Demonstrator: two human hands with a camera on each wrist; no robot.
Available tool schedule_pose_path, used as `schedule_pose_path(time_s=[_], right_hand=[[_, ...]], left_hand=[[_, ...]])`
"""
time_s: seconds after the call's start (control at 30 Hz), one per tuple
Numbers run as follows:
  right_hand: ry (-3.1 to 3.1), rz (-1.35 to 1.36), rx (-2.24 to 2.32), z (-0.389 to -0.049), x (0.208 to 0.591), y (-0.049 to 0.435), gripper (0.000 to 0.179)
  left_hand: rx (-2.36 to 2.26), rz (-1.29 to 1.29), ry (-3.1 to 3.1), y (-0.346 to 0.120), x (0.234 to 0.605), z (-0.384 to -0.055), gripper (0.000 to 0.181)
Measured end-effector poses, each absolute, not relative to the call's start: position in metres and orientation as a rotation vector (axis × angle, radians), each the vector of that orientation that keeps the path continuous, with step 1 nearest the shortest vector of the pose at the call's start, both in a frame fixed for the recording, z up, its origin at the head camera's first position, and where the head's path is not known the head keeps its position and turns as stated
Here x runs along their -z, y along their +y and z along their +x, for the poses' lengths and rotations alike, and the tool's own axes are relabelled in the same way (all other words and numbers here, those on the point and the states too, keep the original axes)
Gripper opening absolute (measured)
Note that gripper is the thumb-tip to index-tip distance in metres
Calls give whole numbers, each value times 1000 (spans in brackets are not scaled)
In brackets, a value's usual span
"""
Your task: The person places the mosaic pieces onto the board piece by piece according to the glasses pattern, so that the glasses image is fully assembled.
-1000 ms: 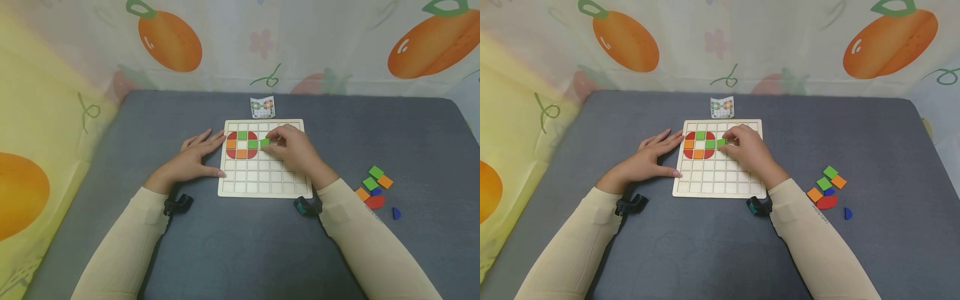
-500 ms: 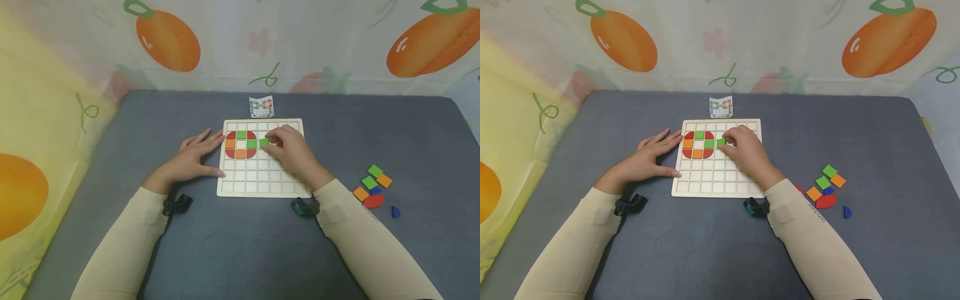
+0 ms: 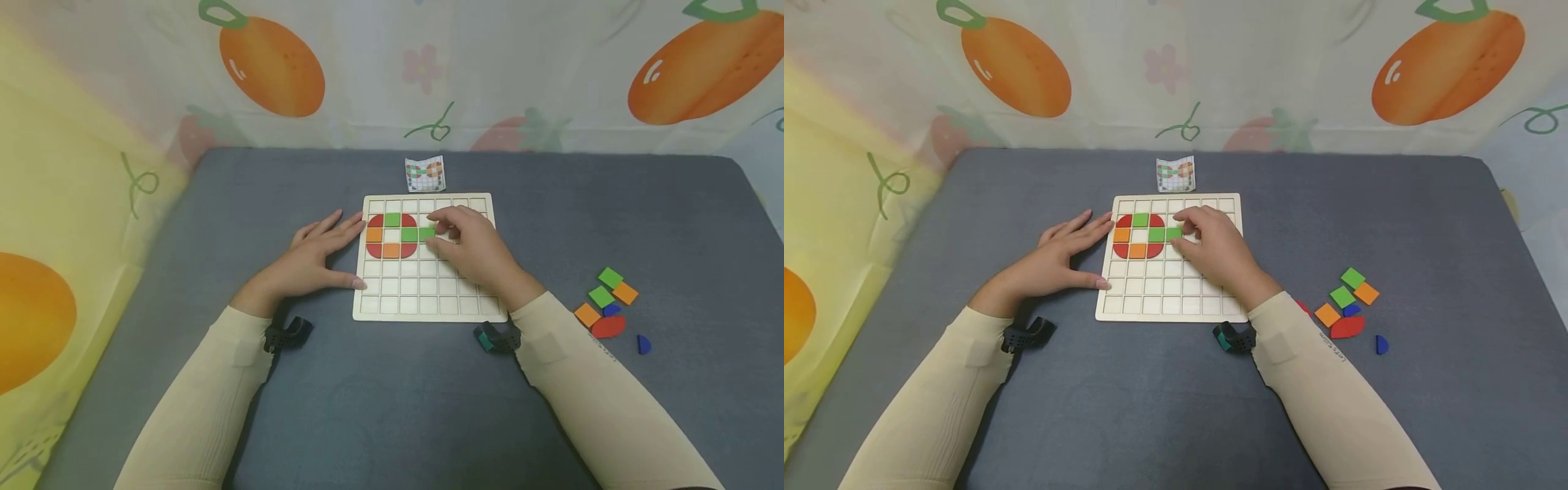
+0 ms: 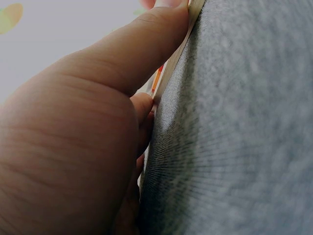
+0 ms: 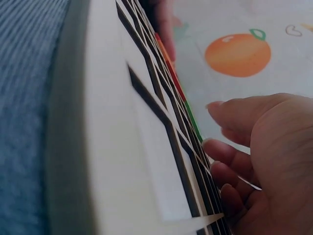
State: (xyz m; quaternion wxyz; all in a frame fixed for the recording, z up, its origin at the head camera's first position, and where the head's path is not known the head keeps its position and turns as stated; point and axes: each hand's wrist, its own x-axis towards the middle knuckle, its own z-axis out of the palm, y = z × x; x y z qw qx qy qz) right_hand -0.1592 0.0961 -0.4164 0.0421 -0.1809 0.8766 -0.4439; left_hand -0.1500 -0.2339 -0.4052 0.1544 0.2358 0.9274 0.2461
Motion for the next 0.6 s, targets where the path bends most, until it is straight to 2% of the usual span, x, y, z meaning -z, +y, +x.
schedule_pose_path(time_s=[0.6], right_hand=[[2423,-417,1680,-155,404,105,46]], left_hand=[[-698,673,2646,-235,405,-151,113]])
